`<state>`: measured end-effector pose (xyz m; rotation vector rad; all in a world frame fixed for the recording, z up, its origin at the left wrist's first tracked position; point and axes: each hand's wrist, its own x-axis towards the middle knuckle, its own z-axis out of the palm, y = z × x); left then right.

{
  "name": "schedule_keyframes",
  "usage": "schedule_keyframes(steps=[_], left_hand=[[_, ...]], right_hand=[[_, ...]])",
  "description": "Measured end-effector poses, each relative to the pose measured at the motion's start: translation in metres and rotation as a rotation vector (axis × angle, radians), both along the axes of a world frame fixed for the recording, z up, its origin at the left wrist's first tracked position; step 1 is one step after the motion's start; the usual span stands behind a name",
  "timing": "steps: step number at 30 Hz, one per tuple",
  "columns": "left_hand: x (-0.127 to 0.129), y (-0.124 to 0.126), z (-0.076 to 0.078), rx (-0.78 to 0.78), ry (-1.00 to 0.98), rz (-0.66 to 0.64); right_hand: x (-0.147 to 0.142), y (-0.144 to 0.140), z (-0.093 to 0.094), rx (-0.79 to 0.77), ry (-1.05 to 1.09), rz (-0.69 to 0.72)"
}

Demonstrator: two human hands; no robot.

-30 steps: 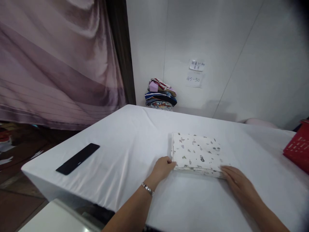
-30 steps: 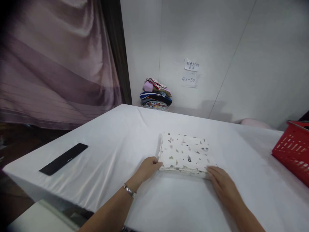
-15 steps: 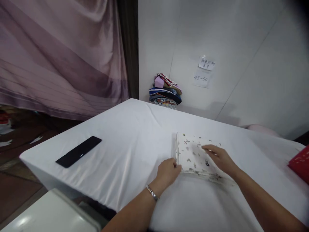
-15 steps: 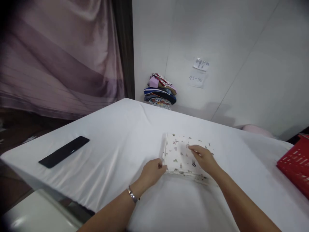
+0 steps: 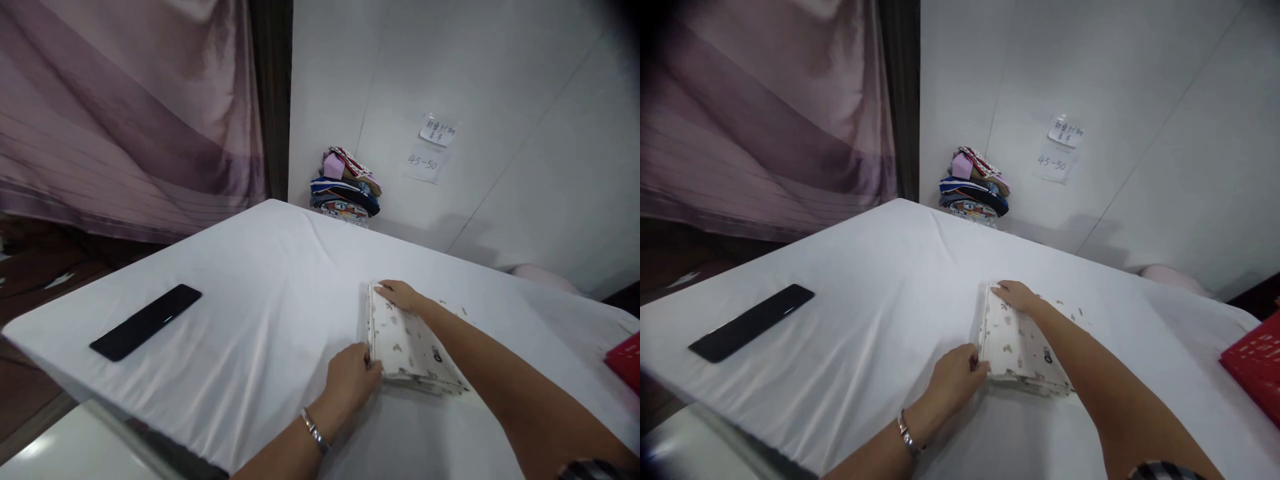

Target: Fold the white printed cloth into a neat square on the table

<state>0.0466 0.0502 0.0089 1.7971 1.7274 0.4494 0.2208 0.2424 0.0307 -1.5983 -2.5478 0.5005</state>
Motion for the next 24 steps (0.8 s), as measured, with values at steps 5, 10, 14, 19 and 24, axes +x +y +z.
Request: schedule_keyframes(steps=[5, 10, 14, 19, 24], left_hand=[[0.001, 0.0, -0.004, 0.001, 0.005, -0.002], [0.001, 0.003, -0.004, -0.035, -0.002, 0.011], [0.001, 0.005, -0.001, -0.048, -0.001, 0.023], [0.0, 0.006, -0.001, -0.056, 0.0, 0.01], [-0.002, 0.008, 0.001, -0.082, 0.001, -0.02]], right_hand=[[-0.003, -0.003, -0.003, 0.137, -0.094, -0.006], [-0.005, 0.004, -0.016, 0.263, -0.179, -0.071], [-0.005, 0.007, -0.026, 0.227, -0.159, -0.062], [0.016, 0.009, -0.016, 0.103, -0.038, -0.002], [0.098, -0.01, -0.015, 0.083, -0.056, -0.151]])
